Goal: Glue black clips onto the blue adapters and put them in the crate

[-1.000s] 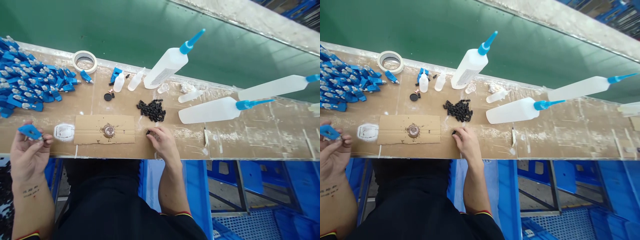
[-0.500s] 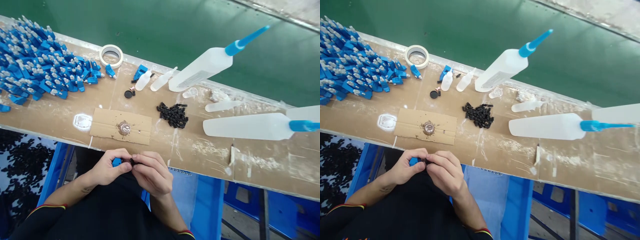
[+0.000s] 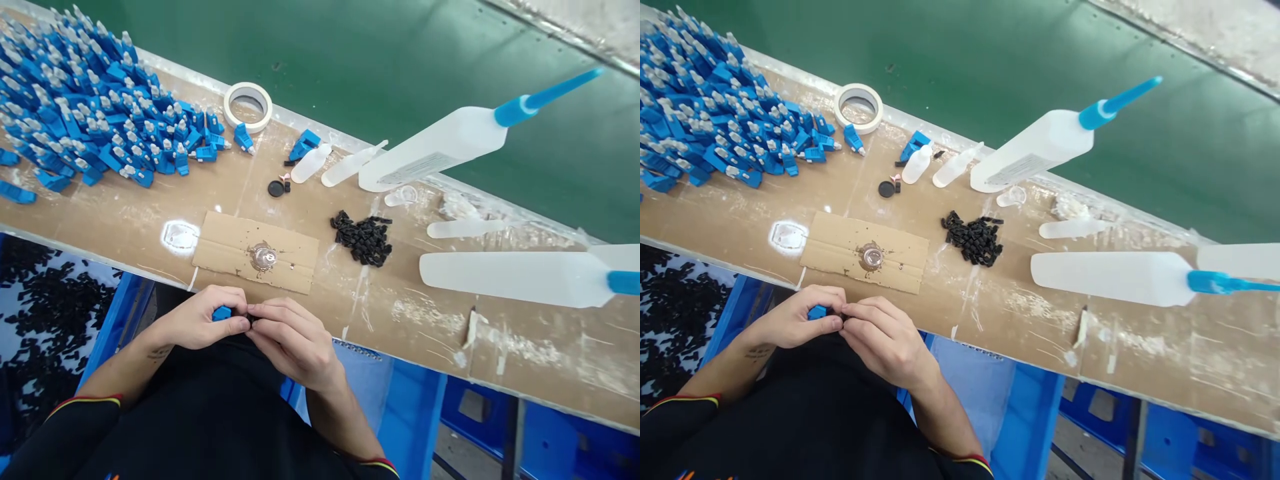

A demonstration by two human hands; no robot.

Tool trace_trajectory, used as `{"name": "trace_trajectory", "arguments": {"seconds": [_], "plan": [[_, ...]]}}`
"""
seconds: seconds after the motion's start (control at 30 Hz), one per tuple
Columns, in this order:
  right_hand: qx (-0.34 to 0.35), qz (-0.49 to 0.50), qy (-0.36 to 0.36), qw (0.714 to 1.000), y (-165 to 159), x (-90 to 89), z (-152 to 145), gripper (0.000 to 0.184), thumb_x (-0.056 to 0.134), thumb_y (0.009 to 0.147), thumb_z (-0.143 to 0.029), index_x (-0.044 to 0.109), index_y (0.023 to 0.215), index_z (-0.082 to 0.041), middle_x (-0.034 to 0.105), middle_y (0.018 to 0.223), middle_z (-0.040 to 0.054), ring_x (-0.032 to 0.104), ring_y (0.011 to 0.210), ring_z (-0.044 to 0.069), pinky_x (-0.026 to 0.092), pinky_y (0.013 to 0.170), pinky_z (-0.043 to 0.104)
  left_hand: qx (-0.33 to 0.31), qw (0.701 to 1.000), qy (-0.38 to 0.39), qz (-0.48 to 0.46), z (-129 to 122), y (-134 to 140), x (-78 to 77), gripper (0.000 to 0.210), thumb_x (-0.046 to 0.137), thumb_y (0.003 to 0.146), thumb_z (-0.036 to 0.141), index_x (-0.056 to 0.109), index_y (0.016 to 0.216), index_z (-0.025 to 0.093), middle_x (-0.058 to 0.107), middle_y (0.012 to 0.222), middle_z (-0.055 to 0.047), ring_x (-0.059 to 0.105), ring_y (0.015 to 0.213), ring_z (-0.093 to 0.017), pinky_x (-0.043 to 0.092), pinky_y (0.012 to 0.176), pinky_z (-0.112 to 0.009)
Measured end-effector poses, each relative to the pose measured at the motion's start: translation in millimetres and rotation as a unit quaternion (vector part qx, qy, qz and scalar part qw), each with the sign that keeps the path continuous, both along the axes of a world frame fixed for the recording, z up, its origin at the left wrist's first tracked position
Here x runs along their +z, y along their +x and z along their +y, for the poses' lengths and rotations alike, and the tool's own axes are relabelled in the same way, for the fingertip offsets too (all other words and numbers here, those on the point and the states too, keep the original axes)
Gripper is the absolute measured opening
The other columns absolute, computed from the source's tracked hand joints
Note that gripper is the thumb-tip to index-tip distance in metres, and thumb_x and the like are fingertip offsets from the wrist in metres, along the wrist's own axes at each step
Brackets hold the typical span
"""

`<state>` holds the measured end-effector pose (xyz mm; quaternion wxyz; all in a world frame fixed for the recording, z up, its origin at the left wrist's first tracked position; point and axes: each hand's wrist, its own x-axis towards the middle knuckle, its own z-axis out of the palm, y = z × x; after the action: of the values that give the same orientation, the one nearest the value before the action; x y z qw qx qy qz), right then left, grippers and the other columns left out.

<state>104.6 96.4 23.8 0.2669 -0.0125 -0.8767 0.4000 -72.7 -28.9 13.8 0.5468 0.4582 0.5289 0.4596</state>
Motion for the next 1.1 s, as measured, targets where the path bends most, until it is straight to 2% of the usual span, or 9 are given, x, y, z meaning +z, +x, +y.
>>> {"name": "trace_trajectory", "arguments": {"seconds": [0.1, 0.2, 0.27, 0.37, 0.63, 0.77, 0.87, 1.0, 1.1], "plan": [[-0.004, -0.007, -0.014, 1.000, -1.8, -1.2, -0.6, 0.026, 0.072, 0.086, -0.004, 0.065, 0.105, -0.022, 0.080, 0.105, 0.0103, 0.077, 0.089, 0.023, 0.067, 0.076, 0.039, 0.013, 1.000, -0.014, -0.003, 0.3, -0.4, -3.0, 0.028, 0.061, 0.097, 0.036, 0.065, 0.077, 0.016, 0.060, 0.079, -0.001, 0.055, 0.075, -0.015, 0.044, 0.073, -0.027], [-0.037, -0.007, -0.020, 0.999, -3.8, -0.5, 14.5, 0.030, 0.076, 0.086, -0.008, 0.061, 0.105, -0.025, 0.080, 0.105, 0.0075, 0.077, 0.088, 0.022, 0.066, 0.073, 0.037, 0.074, 0.996, -0.043, -0.032, -2.6, 3.2, -11.2, 0.027, 0.064, 0.096, 0.043, 0.073, 0.096, 0.017, 0.068, 0.089, -0.004, 0.060, 0.081, -0.017, 0.047, 0.074, -0.028], [-0.083, -0.031, 0.021, 0.996, -7.4, 0.2, 32.9, 0.031, 0.078, 0.087, -0.012, 0.059, 0.107, -0.027, 0.080, 0.104, 0.0064, 0.077, 0.086, 0.022, 0.065, 0.070, 0.035, 0.126, 0.985, -0.072, -0.093, -6.5, 6.1, -18.9, 0.040, 0.061, 0.097, 0.053, 0.073, 0.108, 0.017, 0.067, 0.081, -0.004, 0.059, 0.072, -0.016, 0.045, 0.063, -0.026], [-0.116, -0.109, 0.126, 0.979, -16.3, -0.6, 60.8, 0.024, 0.075, 0.092, -0.021, 0.061, 0.111, -0.026, 0.079, 0.098, 0.0053, 0.075, 0.081, 0.021, 0.062, 0.069, 0.034, 0.189, 0.959, -0.078, -0.195, -13.9, 8.3, -28.4, 0.053, 0.049, 0.101, 0.062, 0.072, 0.104, 0.014, 0.050, 0.054, 0.003, 0.045, 0.049, -0.012, 0.034, 0.049, -0.023], [-0.055, -0.209, 0.216, 0.952, -29.8, -4.6, 79.0, 0.007, 0.061, 0.102, -0.029, 0.058, 0.106, -0.025, 0.078, 0.098, 0.0072, 0.073, 0.085, 0.024, 0.055, 0.067, 0.034, 0.277, 0.930, -0.090, -0.227, -25.8, 1.7, -24.9, 0.044, 0.062, 0.095, 0.058, 0.068, 0.091, 0.015, 0.045, 0.054, 0.004, 0.040, 0.050, -0.010, 0.026, 0.048, -0.021], [-0.028, -0.231, 0.233, 0.944, -33.4, -0.6, 78.7, 0.003, 0.056, 0.103, -0.027, 0.057, 0.101, -0.025, 0.077, 0.093, 0.0073, 0.070, 0.081, 0.024, 0.049, 0.062, 0.032, 0.286, 0.926, -0.094, -0.229, -28.1, 0.2, -25.2, 0.041, 0.062, 0.095, 0.056, 0.066, 0.089, 0.015, 0.045, 0.054, 0.004, 0.039, 0.051, -0.010, 0.025, 0.049, -0.022], [-0.020, -0.243, 0.252, 0.937, -37.8, 2.3, 79.7, 0.011, 0.054, 0.104, -0.027, 0.057, 0.094, -0.025, 0.076, 0.090, 0.0074, 0.069, 0.078, 0.023, 0.045, 0.059, 0.031, 0.277, 0.927, -0.090, -0.236, -28.4, 0.7, -26.0, 0.039, 0.061, 0.095, 0.054, 0.066, 0.090, 0.015, 0.044, 0.056, 0.004, 0.038, 0.052, -0.010, 0.024, 0.049, -0.022], [-0.014, -0.223, 0.218, 0.950, -34.4, 3.2, 83.7, 0.008, 0.057, 0.103, -0.029, 0.058, 0.097, -0.025, 0.076, 0.092, 0.0067, 0.070, 0.076, 0.022, 0.050, 0.062, 0.031, 0.275, 0.909, -0.077, -0.302, -28.2, 2.7, -24.4, 0.034, 0.069, 0.089, 0.047, 0.062, 0.104, 0.018, 0.049, 0.067, 0.003, 0.038, 0.058, -0.010, 0.026, 0.051, -0.021], [-0.083, -0.158, 0.093, 0.980, -21.0, -0.7, 82.2, 0.018, 0.071, 0.096, -0.033, 0.054, 0.099, -0.027, 0.078, 0.093, 0.0041, 0.072, 0.073, 0.020, 0.057, 0.066, 0.034, 0.269, 0.885, -0.051, -0.375, -27.6, 5.9, -22.5, 0.038, 0.072, 0.078, 0.029, 0.057, 0.112, 0.021, 0.059, 0.084, 0.000, 0.047, 0.067, -0.011, 0.037, 0.058, -0.022]]}}
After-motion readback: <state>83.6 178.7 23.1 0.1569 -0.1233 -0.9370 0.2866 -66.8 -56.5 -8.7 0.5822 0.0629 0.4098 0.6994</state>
